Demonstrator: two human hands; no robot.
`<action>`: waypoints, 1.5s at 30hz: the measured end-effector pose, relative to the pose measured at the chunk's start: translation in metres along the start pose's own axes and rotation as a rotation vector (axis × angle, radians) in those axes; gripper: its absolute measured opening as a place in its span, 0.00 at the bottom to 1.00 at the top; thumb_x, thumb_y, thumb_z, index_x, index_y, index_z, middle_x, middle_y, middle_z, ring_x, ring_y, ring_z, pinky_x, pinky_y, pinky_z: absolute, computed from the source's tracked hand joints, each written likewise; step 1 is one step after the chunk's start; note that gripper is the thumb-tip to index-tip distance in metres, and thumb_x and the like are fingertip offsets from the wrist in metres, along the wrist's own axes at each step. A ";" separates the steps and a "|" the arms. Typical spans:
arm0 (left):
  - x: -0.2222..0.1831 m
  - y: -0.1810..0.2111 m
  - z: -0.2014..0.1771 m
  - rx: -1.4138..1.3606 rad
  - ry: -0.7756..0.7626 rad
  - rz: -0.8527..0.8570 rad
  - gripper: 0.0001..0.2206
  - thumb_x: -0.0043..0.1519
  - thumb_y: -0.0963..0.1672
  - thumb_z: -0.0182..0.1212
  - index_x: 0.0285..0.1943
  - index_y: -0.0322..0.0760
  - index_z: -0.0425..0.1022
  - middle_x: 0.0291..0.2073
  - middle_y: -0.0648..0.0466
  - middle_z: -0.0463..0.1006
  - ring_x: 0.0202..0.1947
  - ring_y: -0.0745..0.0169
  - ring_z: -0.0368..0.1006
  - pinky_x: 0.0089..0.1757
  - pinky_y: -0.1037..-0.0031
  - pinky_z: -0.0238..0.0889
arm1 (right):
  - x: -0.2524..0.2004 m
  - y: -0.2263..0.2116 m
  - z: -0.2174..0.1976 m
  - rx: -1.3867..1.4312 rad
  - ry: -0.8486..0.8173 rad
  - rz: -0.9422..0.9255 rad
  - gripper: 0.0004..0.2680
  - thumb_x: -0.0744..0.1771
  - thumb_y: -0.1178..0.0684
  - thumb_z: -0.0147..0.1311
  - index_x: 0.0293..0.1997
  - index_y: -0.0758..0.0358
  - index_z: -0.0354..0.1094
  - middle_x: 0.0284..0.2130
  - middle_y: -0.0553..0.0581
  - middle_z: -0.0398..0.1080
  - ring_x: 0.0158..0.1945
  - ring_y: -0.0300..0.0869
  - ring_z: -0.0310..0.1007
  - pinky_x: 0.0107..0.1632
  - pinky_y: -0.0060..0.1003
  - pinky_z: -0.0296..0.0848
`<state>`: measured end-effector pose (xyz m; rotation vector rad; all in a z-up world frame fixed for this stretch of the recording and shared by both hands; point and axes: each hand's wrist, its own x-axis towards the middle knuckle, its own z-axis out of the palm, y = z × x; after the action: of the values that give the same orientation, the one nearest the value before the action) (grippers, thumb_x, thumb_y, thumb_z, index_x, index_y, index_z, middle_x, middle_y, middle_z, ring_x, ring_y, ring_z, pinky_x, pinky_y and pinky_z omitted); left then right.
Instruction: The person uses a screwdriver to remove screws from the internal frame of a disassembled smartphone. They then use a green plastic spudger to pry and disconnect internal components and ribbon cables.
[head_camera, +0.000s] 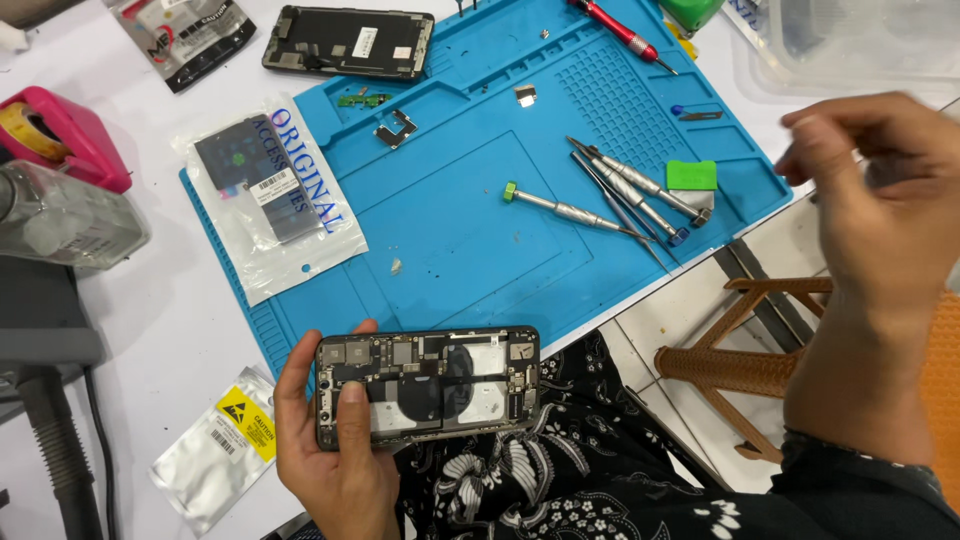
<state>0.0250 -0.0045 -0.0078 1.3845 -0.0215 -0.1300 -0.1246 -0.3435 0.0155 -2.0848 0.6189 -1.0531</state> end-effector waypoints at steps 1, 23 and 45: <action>0.000 0.000 0.000 0.001 -0.007 0.000 0.23 0.63 0.42 0.54 0.68 0.31 0.63 0.52 0.28 0.80 0.50 0.46 0.77 0.47 0.64 0.75 | 0.002 -0.008 0.002 -0.056 -0.066 -0.049 0.03 0.81 0.68 0.56 0.56 0.83 0.71 0.40 0.70 0.72 0.42 0.48 0.74 0.48 0.35 0.68; -0.001 0.013 -0.013 0.109 -0.285 0.087 0.19 0.69 0.45 0.51 0.69 0.36 0.63 0.55 0.42 0.82 0.53 0.59 0.78 0.52 0.70 0.77 | -0.008 -0.025 0.088 -0.623 -0.524 -0.457 0.06 0.75 0.57 0.61 0.55 0.67 0.72 0.47 0.63 0.76 0.45 0.54 0.76 0.45 0.46 0.70; 0.007 0.016 -0.016 0.109 -0.376 0.115 0.22 0.71 0.49 0.48 0.71 0.35 0.62 0.59 0.45 0.79 0.60 0.55 0.76 0.56 0.68 0.73 | 0.011 -0.075 0.196 0.574 -0.749 0.248 0.03 0.74 0.55 0.38 0.50 0.57 0.48 0.46 0.78 0.74 0.49 0.62 0.83 0.52 0.41 0.84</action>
<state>0.0346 0.0135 0.0041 1.4472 -0.4257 -0.2950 0.0506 -0.2299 -0.0029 -1.6516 0.1525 -0.2108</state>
